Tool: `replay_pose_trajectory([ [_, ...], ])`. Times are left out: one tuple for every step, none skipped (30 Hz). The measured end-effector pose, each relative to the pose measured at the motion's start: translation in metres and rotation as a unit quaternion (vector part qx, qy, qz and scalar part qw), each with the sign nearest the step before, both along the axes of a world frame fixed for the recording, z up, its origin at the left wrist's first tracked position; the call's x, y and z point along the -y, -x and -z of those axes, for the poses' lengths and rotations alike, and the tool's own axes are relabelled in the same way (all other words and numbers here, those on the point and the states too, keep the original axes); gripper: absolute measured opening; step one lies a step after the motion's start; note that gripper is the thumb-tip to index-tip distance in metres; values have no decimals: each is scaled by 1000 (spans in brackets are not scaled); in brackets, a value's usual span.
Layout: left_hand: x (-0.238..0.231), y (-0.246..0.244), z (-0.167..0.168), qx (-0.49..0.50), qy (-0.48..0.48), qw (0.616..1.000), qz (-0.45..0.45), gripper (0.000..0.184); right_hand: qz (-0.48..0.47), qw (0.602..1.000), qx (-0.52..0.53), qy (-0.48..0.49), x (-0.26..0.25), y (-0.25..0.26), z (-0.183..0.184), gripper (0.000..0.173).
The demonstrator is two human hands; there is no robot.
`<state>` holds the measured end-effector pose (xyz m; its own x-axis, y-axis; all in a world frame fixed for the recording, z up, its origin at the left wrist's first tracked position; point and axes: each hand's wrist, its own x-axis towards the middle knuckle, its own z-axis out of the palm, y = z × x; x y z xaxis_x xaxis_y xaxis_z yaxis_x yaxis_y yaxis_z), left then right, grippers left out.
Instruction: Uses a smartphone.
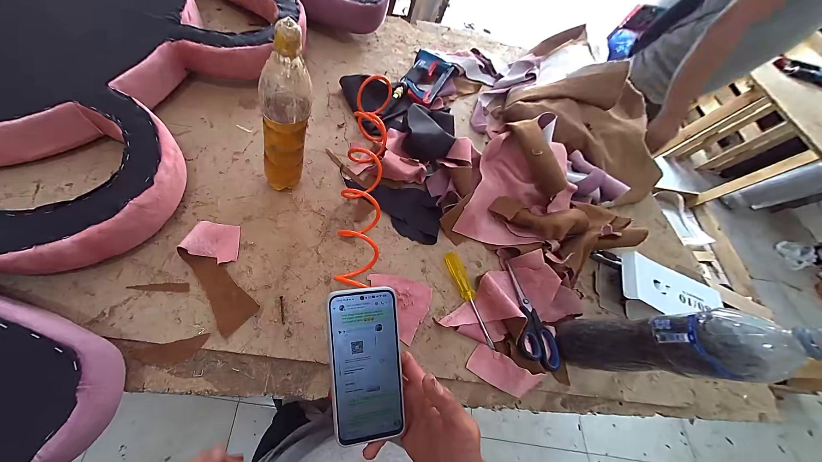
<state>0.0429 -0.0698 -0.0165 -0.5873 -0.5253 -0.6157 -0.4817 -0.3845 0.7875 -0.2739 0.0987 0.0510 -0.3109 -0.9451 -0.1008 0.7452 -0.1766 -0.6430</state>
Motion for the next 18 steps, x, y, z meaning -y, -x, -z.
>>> replay_pose_trajectory([
  [9, 16, -17, -48, 76, 995, -44, 56, 0, 1000, 2, 3, 1, 0, -1, 65],
  [14, 35, -32, -107, 120, 983, -84, 51, -1, 1000, 2, 5, 2, 0, -2, 65],
  [17, 54, -45, -163, 140, 972, -96, 37, -3, 1000, 1, 8, 3, 0, -3, 65],
  [19, 73, -56, -206, 146, 964, -83, 27, -3, 1000, 1, 11, 4, 0, -4, 64],
  [20, 92, -63, -230, 138, 961, -60, 37, -3, 1000, 2, 11, 4, -1, -5, 63],
  [18, 109, -66, -250, 120, 960, -45, 52, -2, 1000, 1, 7, 3, -1, -7, 62],
  [16, 124, -68, -270, 100, 957, -31, 61, -4, 1000, -2, 4, 2, -2, -8, 63],
  [11, 136, -71, -293, 79, 953, -11, 67, -3, 1000, -7, 0, 1, -2, -8, 64],
  [6, 147, -74, -317, 56, 947, 11, 71, -1, 1000, -15, -7, 0, -2, -9, 65],
  [-2, 155, -76, -333, 36, 942, 31, 76, 4, 1000, -22, -19, -2, -2, -10, 67],
  [-10, 161, -78, -344, 21, 938, 47, 83, 11, 999, -30, -35, -4, -2, -11, 71],
  [-17, 166, -78, -355, 15, 933, 62, 89, 19, 998, -37, -55, -6, -2, -13, 76],
  [-23, 171, -77, -367, 15, 927, 75, 93, 22, 996, -42, -74, -8, -1, -14, 80],
  [-26, 174, -76, -377, 12, 922, 82, 94, 24, 995, -42, -90, -10, 0, -15, 81],
  [-29, 177, -74, -385, 5, 919, 80, 95, 22, 994, -36, -97, -12, 2, -15, 81],
  [-31, 179, -73, -391, -2, 917, 77, 95, 16, 995, -32, -97, -15, 4, -15, 80],
  [-32, 182, -74, -396, -9, 915, 73, 95, 8, 995, -31, -94, -17, 6, -16, 78],
  [-32, 184, -75, -398, -15, 915, 70, 94, 5, 995, -32, -91, -18, 7, -17, 76],
])
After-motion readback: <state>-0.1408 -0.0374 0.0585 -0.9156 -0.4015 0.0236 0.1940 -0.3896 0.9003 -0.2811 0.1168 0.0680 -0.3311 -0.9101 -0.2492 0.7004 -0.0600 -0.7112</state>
